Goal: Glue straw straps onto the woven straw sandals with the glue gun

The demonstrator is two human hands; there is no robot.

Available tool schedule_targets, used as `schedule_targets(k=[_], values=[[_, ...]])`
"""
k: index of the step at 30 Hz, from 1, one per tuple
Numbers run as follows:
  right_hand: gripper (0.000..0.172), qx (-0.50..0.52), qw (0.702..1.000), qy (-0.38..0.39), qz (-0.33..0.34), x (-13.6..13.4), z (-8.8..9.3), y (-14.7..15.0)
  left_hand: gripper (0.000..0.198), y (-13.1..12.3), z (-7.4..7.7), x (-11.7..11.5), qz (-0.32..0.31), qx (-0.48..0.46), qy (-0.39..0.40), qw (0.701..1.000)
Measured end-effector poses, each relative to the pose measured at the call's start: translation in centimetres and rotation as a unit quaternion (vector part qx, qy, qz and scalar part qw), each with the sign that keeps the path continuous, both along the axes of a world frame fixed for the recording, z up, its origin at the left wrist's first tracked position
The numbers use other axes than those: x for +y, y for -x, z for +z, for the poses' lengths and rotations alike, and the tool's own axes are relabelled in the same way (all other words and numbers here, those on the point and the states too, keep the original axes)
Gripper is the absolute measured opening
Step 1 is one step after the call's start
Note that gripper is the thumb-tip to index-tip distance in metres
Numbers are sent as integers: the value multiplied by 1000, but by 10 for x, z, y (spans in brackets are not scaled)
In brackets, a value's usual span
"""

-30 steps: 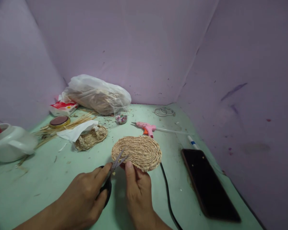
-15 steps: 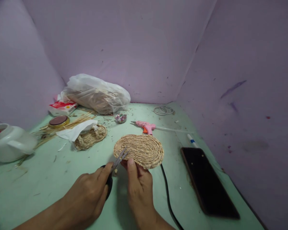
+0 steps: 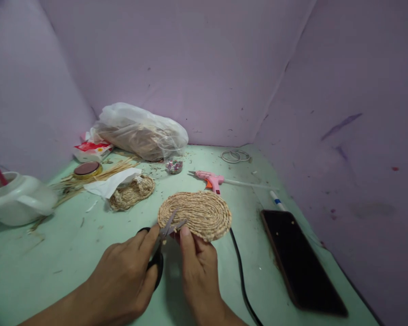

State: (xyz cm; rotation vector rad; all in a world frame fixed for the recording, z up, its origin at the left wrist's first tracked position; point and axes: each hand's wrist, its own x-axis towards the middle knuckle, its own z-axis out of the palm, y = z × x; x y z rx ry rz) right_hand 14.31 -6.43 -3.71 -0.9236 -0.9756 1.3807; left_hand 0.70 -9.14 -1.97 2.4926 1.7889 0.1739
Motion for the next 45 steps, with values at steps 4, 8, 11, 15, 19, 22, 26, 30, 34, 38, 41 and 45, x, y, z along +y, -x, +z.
schedule_targets(k=[4,8,11,15,19,22,26,30,34,38,41,45], values=[[31,12,1000,-1,-13,0,1,-1,54,0,0,-1,10,10,0,1000],[32,7,1000,7,-10,1,1,0,53,0,-2,0,1,18,-7,1000],[33,1,1000,10,-8,1,0,0,52,-1,-2,0,-1,25,3,1000],[33,0,1000,11,-3,0,-1,0,54,-2,0,1,-1,43,40,998],[32,6,1000,14,-6,0,-1,-1,55,-4,1,2,-6,60,58,996],[32,18,1000,14,-7,2,0,-1,54,-3,-5,2,-22,60,49,997],[33,21,999,32,1,8,0,-4,49,12,-11,5,-43,-33,-33,998],[30,33,997,63,-1,17,-4,-9,45,38,1,18,65,-45,-117,990],[25,28,998,52,-4,23,-7,-12,38,55,17,35,204,71,-26,976],[26,-7,999,30,13,22,-4,-14,37,56,13,43,170,42,39,984],[27,-27,999,16,17,20,0,-15,31,55,6,46,124,-6,56,991],[27,-55,998,-5,28,18,8,-16,31,55,4,45,120,-43,-24,992]])
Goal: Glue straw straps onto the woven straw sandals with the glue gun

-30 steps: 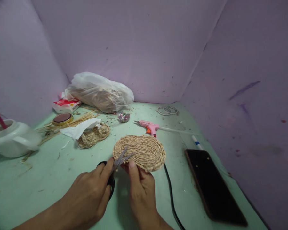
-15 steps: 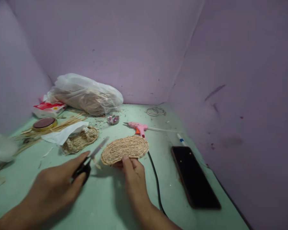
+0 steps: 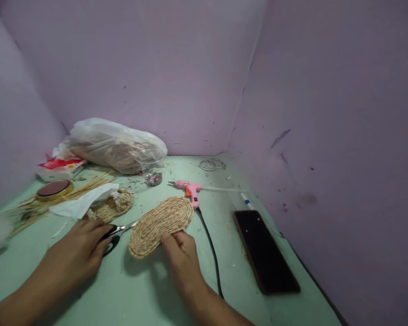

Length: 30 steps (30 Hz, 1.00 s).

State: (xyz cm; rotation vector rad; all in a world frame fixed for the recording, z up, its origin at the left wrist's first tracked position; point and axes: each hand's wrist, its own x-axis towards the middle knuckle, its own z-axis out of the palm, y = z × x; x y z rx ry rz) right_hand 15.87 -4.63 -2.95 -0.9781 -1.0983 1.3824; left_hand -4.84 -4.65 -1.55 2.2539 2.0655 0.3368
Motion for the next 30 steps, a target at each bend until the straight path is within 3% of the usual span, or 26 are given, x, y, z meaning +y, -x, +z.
schedule_targets(k=[3,6,8,10,13,15,17,19,21,24,27,30], values=[[27,-19,999,-18,27,-1,4,0,46,-7,-2,-8,-22,-103,-75,992],[27,-29,995,-47,79,-4,6,-1,66,-20,-7,-18,-60,-238,-37,969],[26,-21,990,-59,124,-6,9,-1,69,-26,-9,-20,-32,-344,9,938],[26,2,982,-59,180,-8,11,-1,66,-29,-8,-18,2,-481,60,875],[27,34,963,-37,265,-12,14,-1,57,-30,-1,-15,1,-671,177,720],[29,27,952,-18,306,-12,12,-1,49,-30,3,-16,-5,-736,246,630],[32,-20,946,3,324,-9,10,-4,43,-32,5,-17,16,-765,261,589],[34,-106,951,28,289,-3,8,-9,40,-34,6,-18,53,-779,237,578],[35,-177,966,37,184,4,8,-13,37,-36,5,-18,77,-785,209,578],[31,-154,987,31,38,9,12,-16,35,-39,3,-18,85,-784,186,586],[46,-89,994,53,42,9,15,-12,36,-42,0,-20,73,-777,177,599],[48,-83,992,69,65,6,16,-9,36,-45,-4,-22,51,-767,172,616]])
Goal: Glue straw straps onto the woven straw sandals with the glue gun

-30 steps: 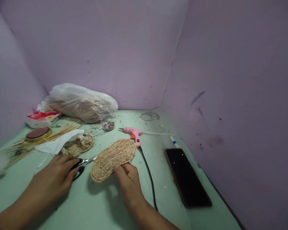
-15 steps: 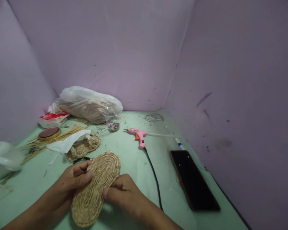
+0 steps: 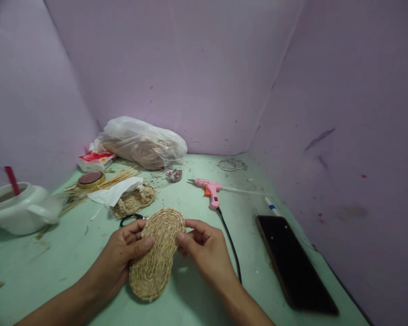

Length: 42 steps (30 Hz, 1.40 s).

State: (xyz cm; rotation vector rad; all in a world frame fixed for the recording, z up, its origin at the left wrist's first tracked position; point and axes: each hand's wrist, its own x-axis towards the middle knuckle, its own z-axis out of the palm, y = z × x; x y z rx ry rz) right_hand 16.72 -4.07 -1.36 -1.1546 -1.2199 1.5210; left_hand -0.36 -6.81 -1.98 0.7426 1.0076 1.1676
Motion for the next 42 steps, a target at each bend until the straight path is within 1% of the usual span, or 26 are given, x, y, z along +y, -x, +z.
schedule_targets(k=[4,6,7,8,9,10,12,13,14,15,17,18,20,21,22,24,26,28,30,32,33,35,36,38,40,42], values=[[47,11,1000,-5,4,-2,-3,-1,34,2,0,-1,-10,35,-36,999],[51,36,999,-12,6,0,-5,-5,29,6,5,-2,5,113,-72,991],[53,53,999,-12,7,1,-5,-7,24,8,8,-3,24,183,-105,977],[53,74,997,-7,4,3,-5,-9,19,9,12,-4,49,270,-155,949],[51,97,995,1,-6,6,-5,-11,14,9,15,-5,77,363,-223,901],[49,119,993,13,-21,9,-5,-14,13,8,17,-6,98,452,-298,835],[45,151,986,41,-56,16,-5,-18,25,1,17,-11,99,581,-417,692],[43,155,984,51,-69,19,-6,-19,35,-4,15,-14,74,619,-443,644],[42,145,985,52,-81,23,-8,-21,43,-10,12,-17,38,644,-447,620],[41,123,987,45,-93,26,-10,-23,48,-15,9,-21,-4,656,-438,614],[38,69,990,27,-120,31,-14,-27,44,-21,4,-25,-70,644,-428,630],[37,43,990,15,-132,33,-16,-29,38,-20,4,-25,-83,632,-428,641],[35,-31,990,-30,-138,35,-17,-34,27,-11,6,-18,-65,625,-409,662],[33,-72,987,-57,-132,36,-17,-36,24,-5,9,-12,-36,636,-385,667],[31,-117,982,-84,-124,35,-17,-38,24,2,12,-4,-13,657,-342,672],[24,-181,972,-114,-102,34,-16,-39,24,14,16,11,-5,694,-234,681],[18,-205,971,-111,-61,31,-17,-38,23,20,18,23,-35,694,-158,702],[18,-237,963,-125,5,28,-20,-34,28,21,16,26,-83,668,-129,728],[22,-268,949,-159,57,27,-25,-30,36,18,13,24,-114,638,-125,751],[22,-288,936,-192,71,27,-28,-27,39,15,11,20,-124,601,-115,781],[22,-293,932,-201,70,27,-29,-26,40,15,11,18,-135,572,-100,803],[20,-296,931,-201,64,27,-30,-25,40,15,10,17,-168,505,-56,845],[20,-293,934,-195,60,28,-30,-25,38,15,10,18,-172,485,-43,857],[20,-286,939,-184,47,28,-30,-25,30,16,8,22,-137,490,-56,859],[18,-289,938,-186,40,29,-31,-24,18,15,6,27,-73,524,-98,843],[15,-302,931,-200,36,30,-32,-23,17,11,3,33,-48,531,-122,837]])
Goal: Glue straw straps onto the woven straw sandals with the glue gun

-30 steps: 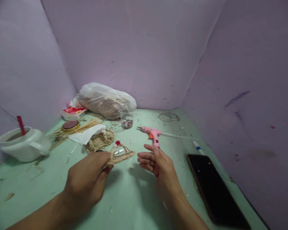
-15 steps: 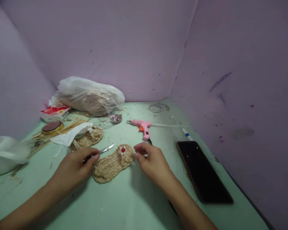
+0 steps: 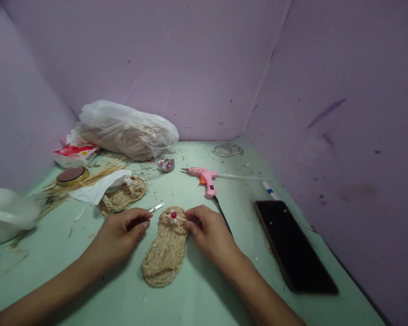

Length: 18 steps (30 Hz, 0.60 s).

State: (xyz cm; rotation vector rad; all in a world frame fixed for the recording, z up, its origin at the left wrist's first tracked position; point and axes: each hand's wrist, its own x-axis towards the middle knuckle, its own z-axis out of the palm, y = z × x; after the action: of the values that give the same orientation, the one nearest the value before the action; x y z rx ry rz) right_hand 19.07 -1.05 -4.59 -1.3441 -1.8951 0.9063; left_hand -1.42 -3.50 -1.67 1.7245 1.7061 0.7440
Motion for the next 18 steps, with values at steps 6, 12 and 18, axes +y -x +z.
schedule_targets(k=[6,12,18], values=[[13,-41,998,-51,-11,3,-5,3,19,-15,-15,11,-50,-16,-1,999],[16,-48,996,-67,-36,4,-10,8,22,-15,-22,10,-44,-36,-8,998],[19,-48,997,-55,-17,2,-2,0,21,-14,-18,7,-44,-45,-20,998]])
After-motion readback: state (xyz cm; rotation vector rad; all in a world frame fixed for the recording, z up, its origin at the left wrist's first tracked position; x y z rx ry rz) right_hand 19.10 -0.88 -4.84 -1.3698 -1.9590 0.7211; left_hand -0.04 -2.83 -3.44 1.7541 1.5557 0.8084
